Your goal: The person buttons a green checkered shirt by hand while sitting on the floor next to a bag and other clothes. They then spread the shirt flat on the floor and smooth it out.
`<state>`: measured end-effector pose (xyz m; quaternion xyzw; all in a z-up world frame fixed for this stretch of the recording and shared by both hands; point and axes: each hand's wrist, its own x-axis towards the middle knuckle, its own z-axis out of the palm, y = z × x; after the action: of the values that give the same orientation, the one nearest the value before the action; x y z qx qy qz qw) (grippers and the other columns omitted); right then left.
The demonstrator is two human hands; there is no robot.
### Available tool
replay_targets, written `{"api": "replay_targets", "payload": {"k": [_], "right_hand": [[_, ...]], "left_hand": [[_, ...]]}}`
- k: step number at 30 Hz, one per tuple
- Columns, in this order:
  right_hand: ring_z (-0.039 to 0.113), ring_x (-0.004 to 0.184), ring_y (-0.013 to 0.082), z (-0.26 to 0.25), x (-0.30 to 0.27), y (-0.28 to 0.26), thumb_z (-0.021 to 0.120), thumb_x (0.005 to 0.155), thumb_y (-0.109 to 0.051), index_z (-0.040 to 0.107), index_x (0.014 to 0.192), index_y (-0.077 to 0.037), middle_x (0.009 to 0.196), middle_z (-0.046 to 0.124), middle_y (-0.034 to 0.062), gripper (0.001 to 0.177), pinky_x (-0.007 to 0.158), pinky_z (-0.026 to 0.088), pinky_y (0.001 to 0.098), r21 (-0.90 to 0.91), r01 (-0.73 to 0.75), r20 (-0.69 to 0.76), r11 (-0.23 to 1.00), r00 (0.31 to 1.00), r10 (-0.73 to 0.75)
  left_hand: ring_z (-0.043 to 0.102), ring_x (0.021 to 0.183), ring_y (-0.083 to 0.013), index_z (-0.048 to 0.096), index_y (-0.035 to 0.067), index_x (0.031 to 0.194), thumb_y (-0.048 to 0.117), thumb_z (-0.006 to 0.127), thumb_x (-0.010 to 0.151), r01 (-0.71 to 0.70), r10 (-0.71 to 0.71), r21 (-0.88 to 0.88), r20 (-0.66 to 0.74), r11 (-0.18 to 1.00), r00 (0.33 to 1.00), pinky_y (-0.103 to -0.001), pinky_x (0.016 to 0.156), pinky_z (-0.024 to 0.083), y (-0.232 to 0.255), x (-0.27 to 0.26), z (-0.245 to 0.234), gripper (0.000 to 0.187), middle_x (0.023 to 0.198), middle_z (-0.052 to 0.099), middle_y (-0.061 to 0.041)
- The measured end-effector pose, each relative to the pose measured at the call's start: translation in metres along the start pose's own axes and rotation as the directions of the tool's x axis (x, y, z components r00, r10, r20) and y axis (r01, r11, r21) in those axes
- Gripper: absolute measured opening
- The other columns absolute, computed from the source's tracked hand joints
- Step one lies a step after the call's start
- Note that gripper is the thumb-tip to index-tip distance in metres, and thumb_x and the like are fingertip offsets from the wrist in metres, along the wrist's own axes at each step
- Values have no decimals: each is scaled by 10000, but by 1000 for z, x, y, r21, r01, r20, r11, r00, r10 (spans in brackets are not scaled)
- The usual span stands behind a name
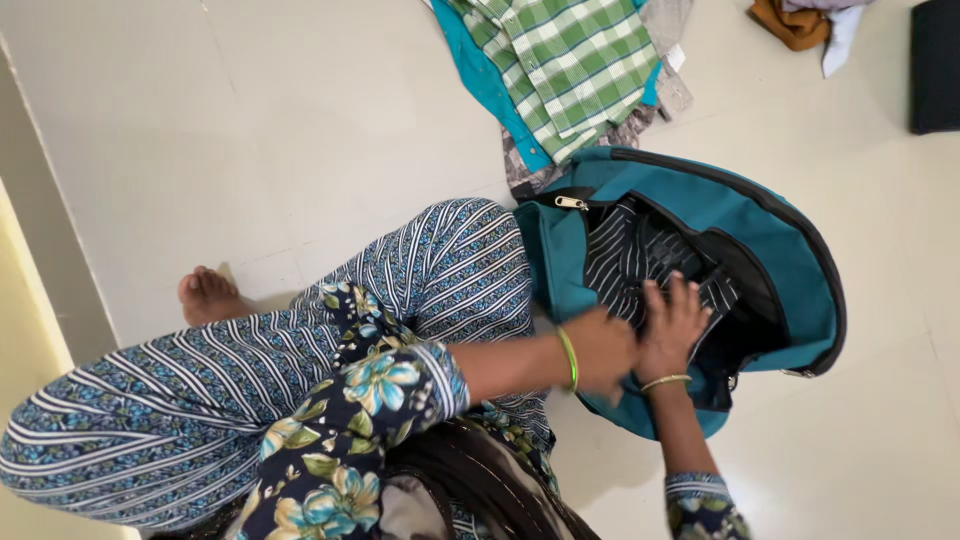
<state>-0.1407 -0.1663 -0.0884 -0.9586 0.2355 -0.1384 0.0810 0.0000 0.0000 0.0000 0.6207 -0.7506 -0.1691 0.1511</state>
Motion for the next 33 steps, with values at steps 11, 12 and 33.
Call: {"api": "replay_targets", "payload": {"k": [11, 12, 33], "right_hand": [[14, 1537, 502, 1, 56, -41, 709, 747, -626, 361, 1502, -470, 1700, 39, 100, 846, 1085, 101, 853, -234, 288, 509, 929, 850, -136], [-3, 1536, 501, 5, 59, -39, 726, 747, -604, 358, 1493, -471, 1700, 20, 90, 842, 1091, 95, 852, -226, 285, 525, 931, 841, -131], [-281, 1507, 453, -7, 89, -67, 692, 765, -154, 590, 1448, -208, 1625, -274, 44, 693, 1132, -61, 810, -292, 214, 837, 932, 529, 141]], "left_hand": [[689, 720, -259, 763, 183, 679, 286, 648, 770, -127, 181, 360, -119, 924, 976, -491, 799, 481, 0, -31, 50, 179, 680, 704, -51], [686, 684, -253, 748, 211, 624, 279, 650, 769, -144, 185, 274, -127, 951, 975, -484, 773, 479, 4, -27, 47, 188, 631, 689, -34], [680, 745, -225, 682, 167, 691, 218, 647, 805, -204, 209, 58, -430, 977, 878, -428, 894, 466, 17, -35, -4, 130, 684, 662, -21]]}}
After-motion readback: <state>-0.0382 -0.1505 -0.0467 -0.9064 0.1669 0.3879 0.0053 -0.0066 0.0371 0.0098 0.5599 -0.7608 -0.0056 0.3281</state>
